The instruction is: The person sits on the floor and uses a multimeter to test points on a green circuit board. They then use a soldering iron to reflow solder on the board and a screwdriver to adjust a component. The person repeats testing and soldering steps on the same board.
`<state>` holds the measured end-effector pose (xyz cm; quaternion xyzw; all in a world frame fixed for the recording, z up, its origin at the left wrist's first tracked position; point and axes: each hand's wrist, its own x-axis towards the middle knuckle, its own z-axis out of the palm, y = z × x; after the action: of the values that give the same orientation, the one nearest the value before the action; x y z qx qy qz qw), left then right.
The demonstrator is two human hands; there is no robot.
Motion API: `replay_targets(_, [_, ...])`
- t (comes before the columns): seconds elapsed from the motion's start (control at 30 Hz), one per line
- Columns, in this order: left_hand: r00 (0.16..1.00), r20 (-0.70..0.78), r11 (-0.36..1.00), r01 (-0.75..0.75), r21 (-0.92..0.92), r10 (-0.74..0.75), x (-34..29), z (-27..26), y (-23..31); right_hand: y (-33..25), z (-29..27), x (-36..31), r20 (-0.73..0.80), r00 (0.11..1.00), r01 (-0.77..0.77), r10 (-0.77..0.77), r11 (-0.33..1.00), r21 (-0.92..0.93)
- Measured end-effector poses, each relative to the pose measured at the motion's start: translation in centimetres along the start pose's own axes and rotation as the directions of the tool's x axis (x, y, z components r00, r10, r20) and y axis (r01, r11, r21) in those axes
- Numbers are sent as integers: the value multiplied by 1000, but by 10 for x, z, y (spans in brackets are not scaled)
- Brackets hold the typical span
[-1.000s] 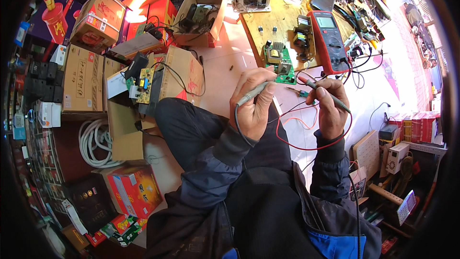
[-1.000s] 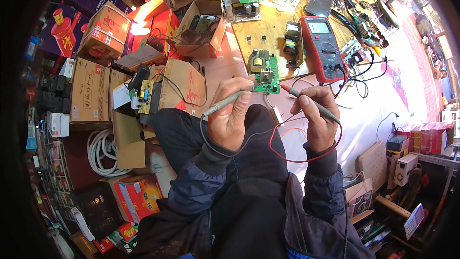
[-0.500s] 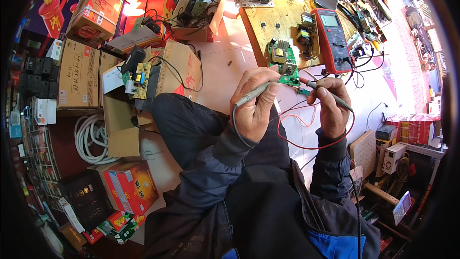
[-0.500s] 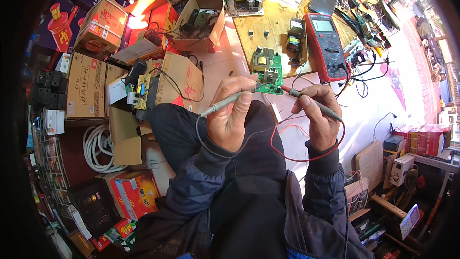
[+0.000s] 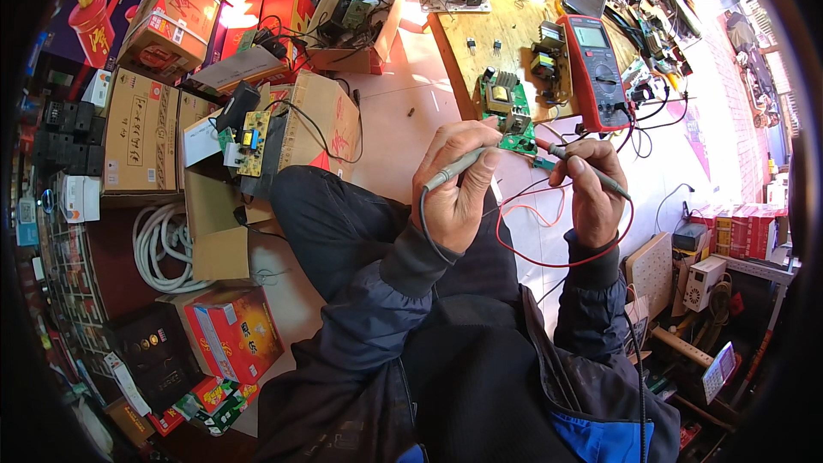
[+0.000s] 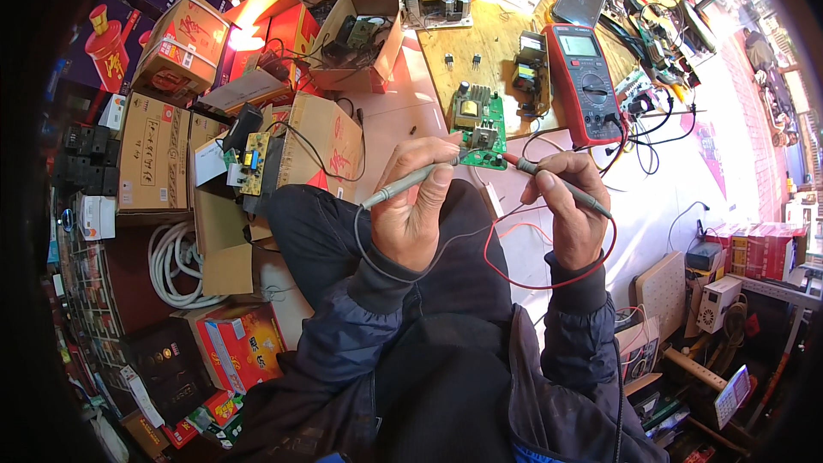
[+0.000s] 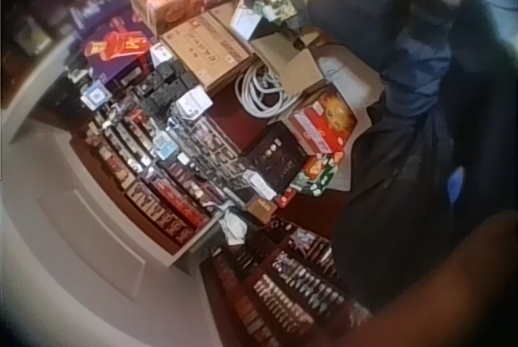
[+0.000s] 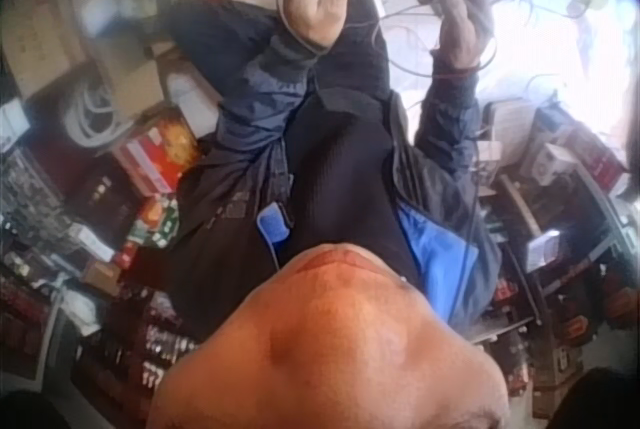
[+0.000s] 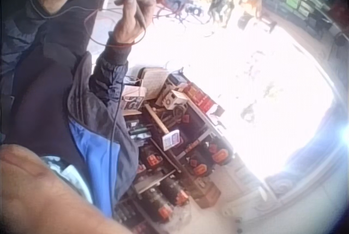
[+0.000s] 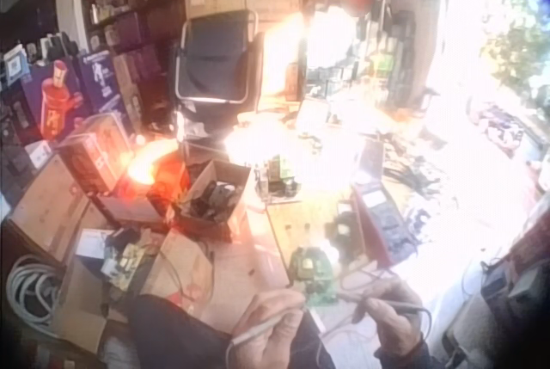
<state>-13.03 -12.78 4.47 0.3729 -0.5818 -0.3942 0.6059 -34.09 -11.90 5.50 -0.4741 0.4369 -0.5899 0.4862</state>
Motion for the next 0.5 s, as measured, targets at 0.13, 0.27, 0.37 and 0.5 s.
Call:
replay_targets(0.13, [1000,5,1000,1,17,-1,0,0,-1,0,-1,1,-9,1000,-11,11,1000,25])
replay_targets(0.27, [1000,3,1000,7,2,-7,-1,0,-2,1,-2,2,-4,1000,-5,5,1000,24])
replay_targets(0.37, [1000,6,1000,7,2,-7,-1,0,-2,2,-3,2,4,1000,-29,29,999,18])
replay_targets(0.5, [1000,7,1000,8,1,-8,-1,1,-2,4,-3,3,23,1000,-8,7,1000,2])
